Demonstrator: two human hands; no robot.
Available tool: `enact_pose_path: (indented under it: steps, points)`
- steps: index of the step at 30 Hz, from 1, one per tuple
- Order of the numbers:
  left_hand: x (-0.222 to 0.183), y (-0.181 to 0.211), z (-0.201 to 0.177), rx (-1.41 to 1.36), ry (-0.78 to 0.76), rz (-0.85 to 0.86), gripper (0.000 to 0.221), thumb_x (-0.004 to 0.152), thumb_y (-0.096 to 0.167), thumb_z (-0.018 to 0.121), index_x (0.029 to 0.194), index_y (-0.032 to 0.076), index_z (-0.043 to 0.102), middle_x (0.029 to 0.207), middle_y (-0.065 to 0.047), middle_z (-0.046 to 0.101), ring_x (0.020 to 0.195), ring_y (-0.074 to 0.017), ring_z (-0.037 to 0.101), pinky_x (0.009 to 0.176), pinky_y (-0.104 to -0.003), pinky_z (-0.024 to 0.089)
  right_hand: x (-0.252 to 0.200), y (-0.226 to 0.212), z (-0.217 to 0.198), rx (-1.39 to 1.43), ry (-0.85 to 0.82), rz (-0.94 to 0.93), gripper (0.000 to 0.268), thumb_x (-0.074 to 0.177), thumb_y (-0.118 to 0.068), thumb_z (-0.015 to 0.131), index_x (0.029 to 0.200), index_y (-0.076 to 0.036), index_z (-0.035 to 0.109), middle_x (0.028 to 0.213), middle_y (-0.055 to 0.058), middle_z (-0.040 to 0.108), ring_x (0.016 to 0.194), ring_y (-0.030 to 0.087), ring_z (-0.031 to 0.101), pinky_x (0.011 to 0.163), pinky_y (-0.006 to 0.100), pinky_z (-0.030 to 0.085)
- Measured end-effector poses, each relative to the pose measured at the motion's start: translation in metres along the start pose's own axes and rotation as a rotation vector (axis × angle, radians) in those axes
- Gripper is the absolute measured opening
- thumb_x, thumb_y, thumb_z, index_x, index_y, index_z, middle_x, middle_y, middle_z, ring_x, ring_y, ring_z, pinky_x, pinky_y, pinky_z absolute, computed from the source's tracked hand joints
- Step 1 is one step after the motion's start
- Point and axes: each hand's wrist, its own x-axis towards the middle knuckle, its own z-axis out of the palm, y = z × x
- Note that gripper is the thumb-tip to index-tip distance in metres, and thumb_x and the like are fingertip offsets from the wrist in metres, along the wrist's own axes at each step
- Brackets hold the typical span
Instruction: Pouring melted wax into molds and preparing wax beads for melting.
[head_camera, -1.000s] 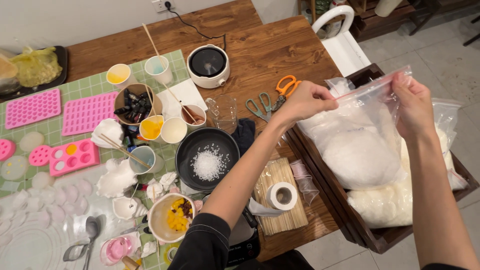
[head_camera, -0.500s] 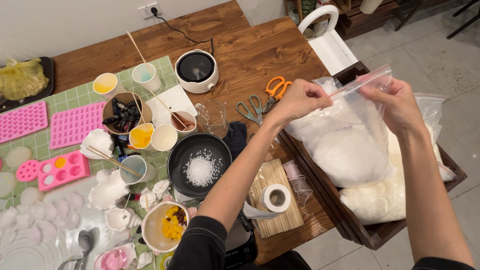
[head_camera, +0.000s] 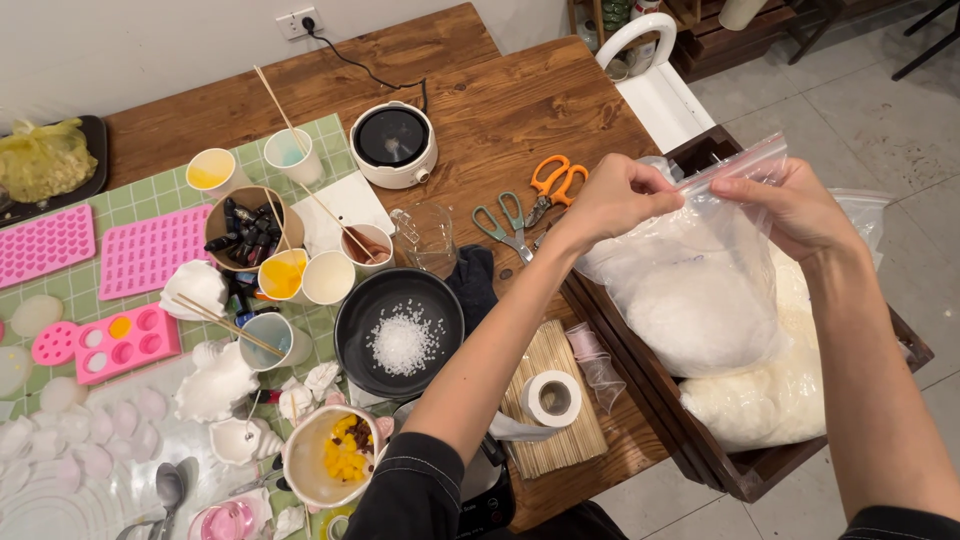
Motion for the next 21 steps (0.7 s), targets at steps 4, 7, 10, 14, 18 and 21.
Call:
enact_pose_path:
  steps: [4,7,10,14,18,21]
  points:
    - [0.002,-0.004,0.002,-0.014,0.013,0.018,0.017,0.078,0.017,0.081,0.082,0.001,0.081,0.072,-0.005,0.075,0.063,-0.0085,0.064,0.056,-0.027,0.051,-0.001,0.0,0.002,-0.027,-0.021,-0.044,0.017,0.088,-0.011,0.081,0.103,-0.005,0.075,0.099,0.009,0.076,0.089,0.015,0.071,0.081,0.031,0.058]
    - [0.003,0.007,0.0,-0.026,-0.028,-0.011,0.018,0.078,0.019,0.081,0.083,0.002,0.082,0.072,-0.005,0.075,0.062,-0.0079,0.063,0.056,-0.026,0.05,-0.002,-0.001,0.005,-0.054,-0.007,-0.052,0.016,0.088,-0.012,0.08,0.102,-0.006,0.075,0.097,0.008,0.076,0.087,0.015,0.071,0.078,0.032,0.058]
    - [0.011,0.004,0.004,-0.03,-0.043,0.007,0.019,0.079,0.021,0.08,0.084,0.002,0.083,0.071,-0.005,0.075,0.061,-0.0076,0.063,0.056,-0.025,0.049,-0.001,0.001,0.004,-0.065,-0.002,-0.054,0.015,0.089,-0.013,0.08,0.102,-0.006,0.075,0.096,0.008,0.075,0.086,0.014,0.07,0.077,0.031,0.057]
    - [0.018,-0.009,0.008,-0.046,-0.014,0.076,0.019,0.078,0.02,0.079,0.083,0.003,0.082,0.071,-0.004,0.076,0.062,-0.007,0.066,0.058,-0.026,0.052,0.002,0.006,0.002,-0.027,0.009,-0.035,0.015,0.093,-0.015,0.077,0.105,-0.007,0.075,0.1,0.007,0.075,0.089,0.013,0.069,0.079,0.03,0.056]
    - [0.02,-0.015,0.015,-0.022,0.046,0.063,0.018,0.078,0.018,0.079,0.082,0.001,0.082,0.07,-0.005,0.075,0.06,-0.0083,0.064,0.055,-0.027,0.051,0.011,0.025,-0.006,0.04,-0.032,-0.113,0.013,0.097,-0.014,0.076,0.106,-0.006,0.074,0.102,0.006,0.074,0.091,0.012,0.067,0.084,0.029,0.054]
    - [0.021,-0.018,0.01,0.037,0.096,0.084,0.02,0.078,0.02,0.08,0.083,0.001,0.083,0.068,-0.005,0.074,0.061,-0.0077,0.064,0.057,-0.026,0.052,0.009,0.019,0.005,0.093,-0.047,-0.185,0.011,0.099,-0.013,0.074,0.107,-0.006,0.073,0.102,0.004,0.073,0.093,0.011,0.066,0.086,0.027,0.052]
